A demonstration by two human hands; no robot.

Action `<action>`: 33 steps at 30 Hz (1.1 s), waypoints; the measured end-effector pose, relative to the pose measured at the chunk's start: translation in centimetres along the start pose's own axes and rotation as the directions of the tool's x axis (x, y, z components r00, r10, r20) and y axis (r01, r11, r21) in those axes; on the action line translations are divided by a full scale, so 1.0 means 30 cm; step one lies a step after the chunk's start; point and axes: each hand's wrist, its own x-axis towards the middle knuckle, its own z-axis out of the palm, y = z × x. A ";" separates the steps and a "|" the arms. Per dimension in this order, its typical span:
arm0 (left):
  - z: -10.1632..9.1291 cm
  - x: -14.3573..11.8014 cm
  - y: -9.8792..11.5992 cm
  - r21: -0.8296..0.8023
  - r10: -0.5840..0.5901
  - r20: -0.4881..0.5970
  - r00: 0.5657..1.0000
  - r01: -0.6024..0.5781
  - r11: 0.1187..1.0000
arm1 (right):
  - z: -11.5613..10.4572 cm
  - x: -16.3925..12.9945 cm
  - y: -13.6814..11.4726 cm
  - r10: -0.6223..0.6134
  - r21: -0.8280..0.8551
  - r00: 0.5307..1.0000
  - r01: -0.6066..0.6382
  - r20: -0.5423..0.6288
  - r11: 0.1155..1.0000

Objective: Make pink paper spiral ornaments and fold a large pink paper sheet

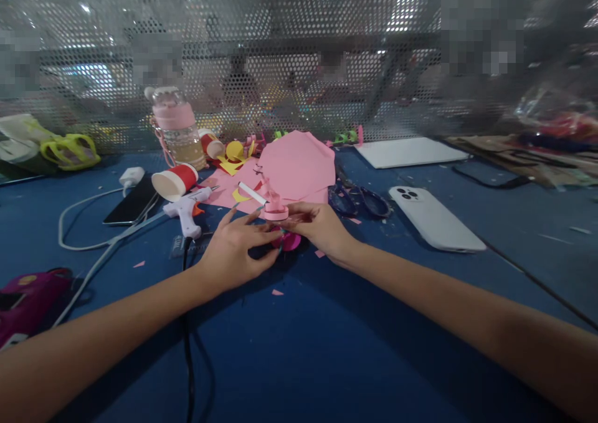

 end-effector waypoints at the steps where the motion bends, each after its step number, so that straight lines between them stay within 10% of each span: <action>1: 0.000 -0.001 0.001 -0.012 -0.004 -0.021 1.000 0.003 1.000 | -0.003 0.001 0.001 0.006 -0.002 1.000 -0.006 -0.008 1.000; 11: -0.043 -0.005 0.013 -0.251 -0.152 -0.284 0.947 0.080 0.965 | -0.049 0.003 -0.010 -0.002 0.091 0.999 0.006 -0.040 0.996; 15: -0.026 0.010 0.026 -0.687 -0.410 0.017 0.912 0.309 0.658 | -0.040 -0.003 -0.006 -0.031 0.189 0.995 0.049 -0.099 0.981; 19: 0.002 0.022 0.036 -0.837 -0.406 0.349 0.845 0.475 0.270 | -0.029 -0.011 0.013 -0.020 0.176 0.992 0.041 -0.121 0.984; 33: 0.008 0.045 0.029 -0.763 -0.395 0.498 0.772 0.606 0.224 | -0.026 -0.031 0.021 -0.179 0.048 0.983 0.181 -0.041 0.982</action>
